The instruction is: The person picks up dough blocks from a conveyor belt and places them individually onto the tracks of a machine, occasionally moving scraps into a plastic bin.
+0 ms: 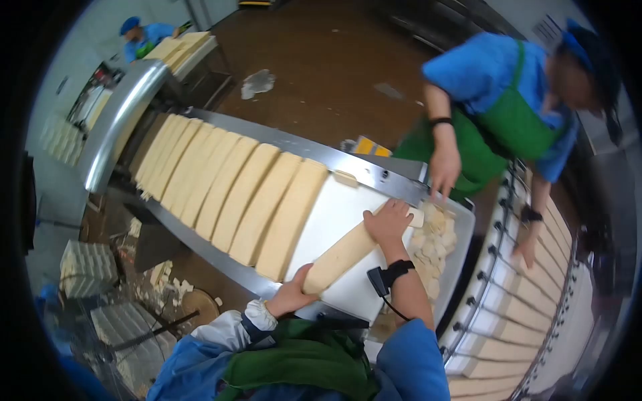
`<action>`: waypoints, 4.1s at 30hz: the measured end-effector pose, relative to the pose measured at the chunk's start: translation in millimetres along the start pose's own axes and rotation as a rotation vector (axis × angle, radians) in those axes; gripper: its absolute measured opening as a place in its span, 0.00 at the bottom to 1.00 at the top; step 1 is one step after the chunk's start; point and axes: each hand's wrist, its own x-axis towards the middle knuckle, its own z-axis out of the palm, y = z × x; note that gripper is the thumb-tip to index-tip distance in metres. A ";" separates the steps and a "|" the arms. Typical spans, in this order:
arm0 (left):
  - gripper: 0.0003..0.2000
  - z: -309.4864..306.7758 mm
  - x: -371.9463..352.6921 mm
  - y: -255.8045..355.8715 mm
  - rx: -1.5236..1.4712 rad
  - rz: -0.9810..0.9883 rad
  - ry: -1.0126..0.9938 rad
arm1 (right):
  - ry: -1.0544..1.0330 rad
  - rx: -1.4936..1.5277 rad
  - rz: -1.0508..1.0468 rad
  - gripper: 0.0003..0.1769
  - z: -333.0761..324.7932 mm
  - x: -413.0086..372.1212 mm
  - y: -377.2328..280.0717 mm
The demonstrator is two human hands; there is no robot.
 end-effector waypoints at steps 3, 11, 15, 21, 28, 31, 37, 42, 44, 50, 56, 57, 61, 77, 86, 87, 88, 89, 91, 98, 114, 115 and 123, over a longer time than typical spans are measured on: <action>0.40 3.0 2.7 9.8 0.158 0.163 0.066 | -0.192 0.208 0.077 0.57 -11.2 -39.4 71.8; 0.33 16.9 40.6 20.4 0.420 0.262 0.266 | 0.033 0.216 -0.119 0.41 38.6 -141.4 143.8; 0.29 44.8 40.0 78.9 0.599 0.316 0.174 | 0.141 0.239 0.057 0.35 -16.1 -181.4 187.9; 0.33 148.1 28.8 203.4 0.425 0.633 0.031 | 0.260 0.390 0.268 0.37 -89.4 -233.9 346.2; 0.38 227.6 6.1 268.7 0.452 0.700 -0.056 | -0.015 1.158 0.482 0.52 -39.4 -246.7 505.7; 0.40 237.4 -6.4 290.9 0.503 0.745 -0.033 | 0.210 0.958 0.518 0.52 -7.0 -238.0 498.5; 0.40 290.0 22.4 275.0 0.027 0.573 -0.248 | 0.604 0.483 0.337 0.31 -31.3 -259.4 427.3; 0.37 299.2 33.2 267.1 -0.049 0.420 -0.212 | 0.584 0.404 0.419 0.22 -48.5 -271.1 378.9; 0.36 300.5 37.1 260.2 -0.008 0.444 -0.186 | 0.573 0.442 0.437 0.22 -42.7 -267.9 374.2; 0.27 293.8 59.6 221.3 -0.354 0.331 -0.304 | 0.477 0.573 0.423 0.28 -37.7 -262.6 366.1; 0.25 303.3 63.4 209.3 -0.387 0.490 -0.324 | 0.552 0.678 0.348 0.55 -35.0 -244.3 352.7; 0.25 303.9 56.1 215.6 -0.280 0.554 -0.261 | 0.528 0.660 0.358 0.59 -38.9 -241.2 350.8; 0.25 290.2 10.4 266.8 -0.008 0.724 -0.116 | 0.412 0.783 0.338 0.65 -59.2 -237.2 358.5; 0.29 259.8 13.5 234.0 -0.045 0.577 0.068 | 0.299 0.296 0.633 0.63 -25.2 -162.0 440.4; 0.28 223.5 -14.2 213.7 0.029 0.582 0.152 | 0.190 0.182 0.884 0.61 -19.1 -148.4 449.4; 0.28 214.2 -16.7 207.9 0.019 0.574 0.178 | 0.173 0.143 0.890 0.61 -22.8 -149.4 447.6; 0.28 205.9 -16.7 197.5 -0.001 0.570 0.186 | 0.154 0.108 0.888 0.60 -25.1 -148.9 443.9; 0.28 199.5 -13.9 182.8 -0.018 0.562 0.208 | 0.181 0.006 0.891 0.61 -14.2 -146.3 448.4; 0.28 181.2 -12.7 153.7 -0.035 0.552 0.290 | 0.179 -0.041 0.847 0.62 -31.1 -144.5 424.3; 0.32 102.7 -25.8 42.3 -0.218 0.164 0.497 | 0.392 0.193 0.115 0.50 -8.7 -135.5 263.6; 0.48 -52.4 -31.8 -89.7 -0.388 -0.091 0.332 | 0.135 0.430 -0.628 0.36 50.8 -3.2 -142.9; 0.48 -59.9 -31.9 -86.7 -0.380 -0.085 0.276 | 0.121 0.389 -0.612 0.36 52.7 3.6 -154.2; 0.48 -102.0 -30.9 -52.8 -0.436 -0.178 -0.048 | 0.215 0.238 -0.470 0.31 50.6 8.2 -178.6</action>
